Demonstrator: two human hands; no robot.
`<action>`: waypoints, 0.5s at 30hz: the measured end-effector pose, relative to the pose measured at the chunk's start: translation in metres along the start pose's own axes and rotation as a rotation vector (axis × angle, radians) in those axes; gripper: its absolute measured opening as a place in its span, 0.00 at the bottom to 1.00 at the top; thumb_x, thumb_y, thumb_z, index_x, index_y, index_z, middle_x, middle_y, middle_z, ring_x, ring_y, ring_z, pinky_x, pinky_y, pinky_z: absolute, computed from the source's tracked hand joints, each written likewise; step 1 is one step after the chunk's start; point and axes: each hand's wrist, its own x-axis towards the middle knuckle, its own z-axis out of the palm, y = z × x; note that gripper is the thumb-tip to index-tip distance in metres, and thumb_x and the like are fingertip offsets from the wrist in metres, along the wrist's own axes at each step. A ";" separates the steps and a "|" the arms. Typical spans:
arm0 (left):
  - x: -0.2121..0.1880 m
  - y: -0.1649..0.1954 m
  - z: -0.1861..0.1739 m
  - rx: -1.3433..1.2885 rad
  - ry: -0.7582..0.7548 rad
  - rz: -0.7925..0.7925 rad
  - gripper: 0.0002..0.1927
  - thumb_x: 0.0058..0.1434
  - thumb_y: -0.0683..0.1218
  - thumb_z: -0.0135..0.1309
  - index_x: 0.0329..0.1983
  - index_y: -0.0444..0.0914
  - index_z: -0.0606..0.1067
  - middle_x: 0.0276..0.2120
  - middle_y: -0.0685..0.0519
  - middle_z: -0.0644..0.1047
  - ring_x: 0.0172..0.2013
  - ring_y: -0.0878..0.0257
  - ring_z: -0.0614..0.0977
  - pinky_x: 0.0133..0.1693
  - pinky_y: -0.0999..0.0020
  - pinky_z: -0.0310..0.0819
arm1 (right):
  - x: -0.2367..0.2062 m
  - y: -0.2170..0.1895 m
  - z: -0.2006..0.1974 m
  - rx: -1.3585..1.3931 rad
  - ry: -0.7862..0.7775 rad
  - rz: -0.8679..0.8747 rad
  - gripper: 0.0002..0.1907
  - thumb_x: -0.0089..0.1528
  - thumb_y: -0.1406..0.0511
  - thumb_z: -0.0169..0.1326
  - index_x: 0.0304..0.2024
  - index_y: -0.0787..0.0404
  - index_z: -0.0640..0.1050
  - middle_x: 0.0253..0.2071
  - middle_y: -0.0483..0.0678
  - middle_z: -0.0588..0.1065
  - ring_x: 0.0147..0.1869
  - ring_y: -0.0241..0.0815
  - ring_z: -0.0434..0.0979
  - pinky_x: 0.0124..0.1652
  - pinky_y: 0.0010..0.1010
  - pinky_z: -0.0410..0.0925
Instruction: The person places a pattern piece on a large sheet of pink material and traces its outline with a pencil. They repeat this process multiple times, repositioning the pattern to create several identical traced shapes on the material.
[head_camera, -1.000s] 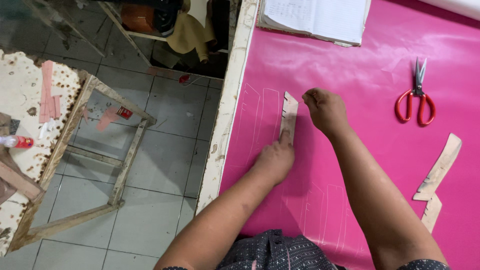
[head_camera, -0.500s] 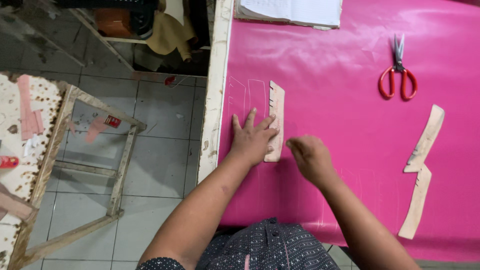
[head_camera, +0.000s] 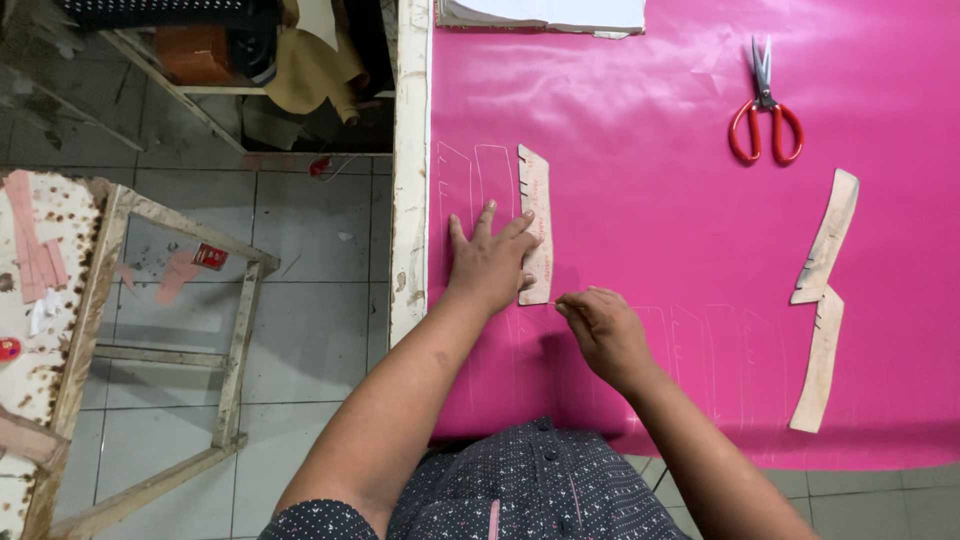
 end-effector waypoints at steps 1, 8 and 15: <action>0.001 -0.001 0.001 -0.006 0.000 -0.001 0.30 0.53 0.56 0.66 0.61 0.56 0.73 0.73 0.67 0.58 0.75 0.47 0.48 0.67 0.23 0.31 | 0.001 -0.001 0.002 0.005 0.001 -0.003 0.07 0.64 0.65 0.57 0.39 0.63 0.80 0.32 0.52 0.78 0.39 0.53 0.79 0.45 0.42 0.70; -0.002 -0.010 0.004 -0.112 -0.007 -0.004 0.30 0.54 0.58 0.65 0.62 0.58 0.73 0.73 0.70 0.57 0.76 0.52 0.45 0.69 0.30 0.22 | 0.005 -0.012 0.021 0.068 -0.006 -0.080 0.07 0.64 0.65 0.57 0.40 0.62 0.80 0.35 0.52 0.78 0.41 0.53 0.79 0.46 0.42 0.70; -0.001 -0.017 0.006 -0.177 -0.016 0.024 0.30 0.55 0.59 0.63 0.63 0.58 0.72 0.74 0.70 0.55 0.77 0.53 0.41 0.69 0.34 0.15 | 0.006 -0.013 0.021 0.047 -0.045 -0.015 0.07 0.64 0.64 0.57 0.41 0.62 0.80 0.33 0.53 0.78 0.40 0.53 0.79 0.45 0.41 0.70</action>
